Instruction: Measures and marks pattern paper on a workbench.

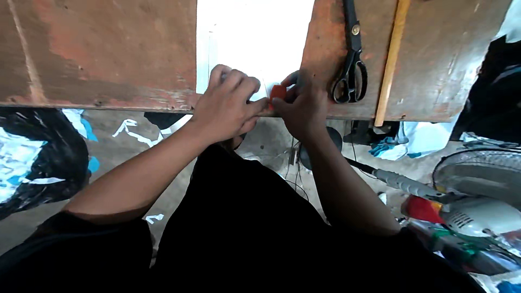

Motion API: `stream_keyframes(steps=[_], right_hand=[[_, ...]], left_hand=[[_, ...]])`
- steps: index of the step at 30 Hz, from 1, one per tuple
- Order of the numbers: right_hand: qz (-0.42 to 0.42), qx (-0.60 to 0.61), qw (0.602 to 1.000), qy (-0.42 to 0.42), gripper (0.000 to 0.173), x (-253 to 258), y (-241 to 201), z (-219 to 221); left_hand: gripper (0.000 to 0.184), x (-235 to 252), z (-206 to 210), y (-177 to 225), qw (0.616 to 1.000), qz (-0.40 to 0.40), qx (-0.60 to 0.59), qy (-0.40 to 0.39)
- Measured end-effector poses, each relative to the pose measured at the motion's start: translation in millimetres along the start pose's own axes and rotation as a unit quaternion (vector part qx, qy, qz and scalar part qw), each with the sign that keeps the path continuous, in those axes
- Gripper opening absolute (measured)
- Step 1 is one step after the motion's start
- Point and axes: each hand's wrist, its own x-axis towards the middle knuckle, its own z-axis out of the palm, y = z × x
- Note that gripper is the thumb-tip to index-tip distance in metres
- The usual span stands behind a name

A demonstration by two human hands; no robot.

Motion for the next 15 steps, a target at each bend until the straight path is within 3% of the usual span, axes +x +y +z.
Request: stream_keyframes(steps=[7,15], right_hand=[[0.001,-0.021,1.0,0.004,0.029,32.2,-10.4,-7.9],[0.003,-0.021,1.0,-0.017,0.028,3.1,-5.9,-2.8]], left_hand=[[0.035,0.0,0.0,-0.8,1.0,-0.003,-0.008,0.003],[0.035,-0.9,1.5,0.0,1.0,-0.001,-0.009,0.017]])
